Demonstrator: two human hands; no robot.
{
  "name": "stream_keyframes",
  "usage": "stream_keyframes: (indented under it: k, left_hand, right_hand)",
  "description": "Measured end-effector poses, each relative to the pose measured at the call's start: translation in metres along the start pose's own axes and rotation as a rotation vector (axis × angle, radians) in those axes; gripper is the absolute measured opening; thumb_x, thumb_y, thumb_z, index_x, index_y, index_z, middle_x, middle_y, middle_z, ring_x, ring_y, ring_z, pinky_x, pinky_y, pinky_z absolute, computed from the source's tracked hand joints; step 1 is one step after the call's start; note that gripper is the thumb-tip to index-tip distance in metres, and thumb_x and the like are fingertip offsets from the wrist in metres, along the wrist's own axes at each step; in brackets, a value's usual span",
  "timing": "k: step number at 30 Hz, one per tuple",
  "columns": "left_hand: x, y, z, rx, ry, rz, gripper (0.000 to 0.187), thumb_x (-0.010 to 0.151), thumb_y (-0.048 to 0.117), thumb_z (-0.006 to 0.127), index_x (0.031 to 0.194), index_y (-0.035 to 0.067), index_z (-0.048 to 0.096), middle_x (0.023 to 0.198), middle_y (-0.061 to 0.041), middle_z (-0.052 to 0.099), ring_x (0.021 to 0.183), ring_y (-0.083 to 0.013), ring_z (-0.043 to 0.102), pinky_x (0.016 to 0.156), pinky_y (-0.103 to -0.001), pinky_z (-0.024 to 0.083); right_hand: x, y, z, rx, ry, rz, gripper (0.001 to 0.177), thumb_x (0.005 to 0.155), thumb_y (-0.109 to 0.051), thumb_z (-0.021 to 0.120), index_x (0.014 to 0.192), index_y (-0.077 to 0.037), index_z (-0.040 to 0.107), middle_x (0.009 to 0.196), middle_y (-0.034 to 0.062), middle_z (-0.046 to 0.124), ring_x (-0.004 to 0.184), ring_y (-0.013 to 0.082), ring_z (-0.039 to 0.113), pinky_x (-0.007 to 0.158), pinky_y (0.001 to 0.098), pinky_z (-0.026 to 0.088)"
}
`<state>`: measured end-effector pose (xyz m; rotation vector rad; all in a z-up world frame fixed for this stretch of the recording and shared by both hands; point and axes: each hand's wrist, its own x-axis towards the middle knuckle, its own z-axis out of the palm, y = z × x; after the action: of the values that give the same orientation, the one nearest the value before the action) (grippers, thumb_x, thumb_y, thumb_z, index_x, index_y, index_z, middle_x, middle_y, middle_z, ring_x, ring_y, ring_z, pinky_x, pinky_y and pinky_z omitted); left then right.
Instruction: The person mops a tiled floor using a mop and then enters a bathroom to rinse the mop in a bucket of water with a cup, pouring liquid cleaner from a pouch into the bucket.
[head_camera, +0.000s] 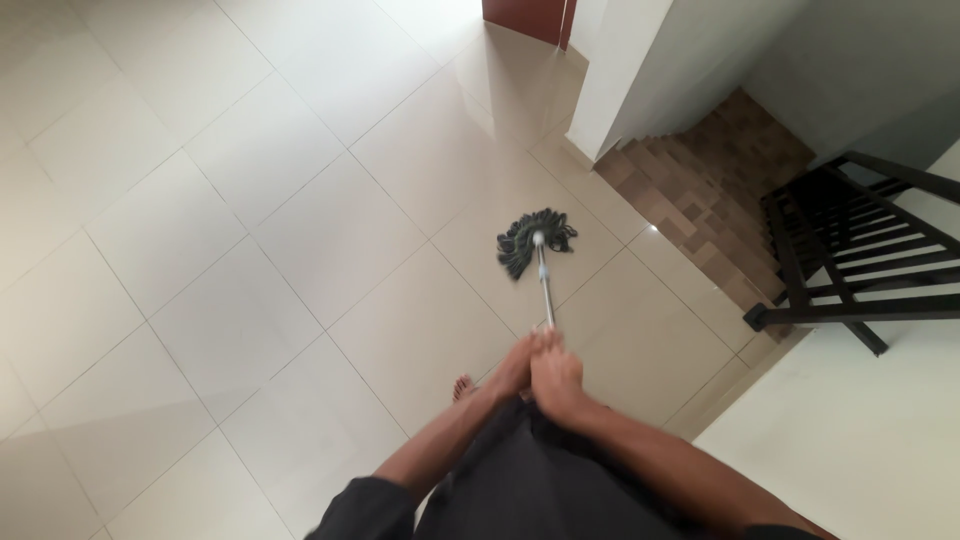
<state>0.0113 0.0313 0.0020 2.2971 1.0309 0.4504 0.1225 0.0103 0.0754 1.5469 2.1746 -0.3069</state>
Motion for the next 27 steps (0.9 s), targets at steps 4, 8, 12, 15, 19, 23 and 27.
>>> stream_keyframes:
  k: [4, 8, 12, 15, 19, 23, 27]
  left_hand:
    - [0.053, -0.027, -0.022, -0.015, 0.006, -0.318, 0.050, 0.093, 0.019, 0.064, 0.143, 0.015, 0.057, 0.157, -0.016, 0.042, 0.146, -0.0334, 0.035, 0.111, -0.063, 0.029]
    - [0.056, -0.022, -0.035, 0.006, 0.031, -0.309, 0.058, 0.091, 0.014, 0.065, 0.147, 0.021, 0.056, 0.161, -0.017, 0.038, 0.147, -0.0344, 0.034, 0.107, -0.069, 0.028]
    - [0.009, 0.022, -0.041, -0.202, 0.083, -0.066, 0.063, 0.084, 0.014, 0.064, 0.146, 0.016, 0.052, 0.144, -0.016, 0.061, 0.117, -0.0336, 0.063, 0.099, -0.047, 0.051]
    - [-0.020, 0.069, -0.043, -0.203, -0.096, -0.423, 0.034, 0.102, 0.030, 0.064, 0.134, 0.020, 0.061, 0.102, -0.011, 0.075, 0.095, -0.0283, 0.073, 0.084, -0.043, 0.053]
    - [-0.001, 0.061, -0.047, -0.166, 0.267, -0.231, 0.036, 0.089, 0.015, 0.065, 0.125, 0.014, 0.064, 0.100, -0.017, 0.074, 0.087, -0.0393, 0.067, 0.076, -0.050, 0.052]
    - [0.026, 0.063, -0.054, -0.195, 0.250, -0.487, 0.030, 0.094, 0.019, 0.062, 0.123, 0.018, 0.067, 0.089, -0.019, 0.072, 0.085, -0.0393, 0.068, 0.077, -0.049, 0.053]
    - [0.024, 0.080, -0.067, -0.345, 0.138, -0.587, 0.024, 0.098, 0.022, 0.059, 0.120, 0.021, 0.069, 0.080, -0.021, 0.070, 0.082, -0.0385, 0.070, 0.079, -0.048, 0.054]
  right_hand:
    - [0.089, 0.022, -0.001, 0.073, 0.213, 0.162, 0.046, 0.096, -0.016, 0.061, 0.138, 0.005, 0.062, 0.131, 0.0228, 0.065, 0.098, 0.0253, 0.076, 0.076, 0.0356, 0.060]
    - [0.087, 0.021, 0.008, 0.150, 0.123, 0.251, 0.040, 0.091, -0.018, 0.063, 0.126, 0.002, 0.063, 0.112, 0.0160, 0.072, 0.083, 0.0243, 0.077, 0.058, 0.0369, 0.060]
    - [-0.002, -0.013, 0.033, 0.137, -0.087, 0.200, 0.030, 0.091, -0.020, 0.064, 0.116, -0.006, 0.072, 0.124, 0.0163, 0.066, 0.084, 0.0223, 0.077, 0.058, 0.0372, 0.060]
    - [-0.023, -0.025, 0.029, -0.012, -0.094, 0.050, 0.026, 0.092, -0.020, 0.064, 0.112, -0.008, 0.076, 0.128, 0.0215, 0.066, 0.096, 0.0239, 0.073, 0.067, 0.0349, 0.058]
    - [0.009, 0.002, 0.010, 0.134, 0.104, 0.139, 0.030, 0.088, -0.021, 0.062, 0.110, -0.004, 0.073, 0.119, 0.0181, 0.069, 0.103, 0.0256, 0.070, 0.071, 0.0383, 0.060]
    - [0.077, 0.073, 0.007, 0.390, 0.041, 0.389, 0.026, 0.101, -0.018, 0.055, 0.113, 0.001, 0.068, 0.103, 0.0192, 0.076, 0.095, 0.0334, 0.075, 0.079, 0.0442, 0.060]
    - [0.046, 0.110, 0.033, 0.444, 0.070, 0.389, 0.060, 0.087, -0.011, 0.062, 0.139, 0.014, 0.046, 0.099, 0.0236, 0.074, 0.089, 0.0348, 0.075, 0.073, 0.0448, 0.061]
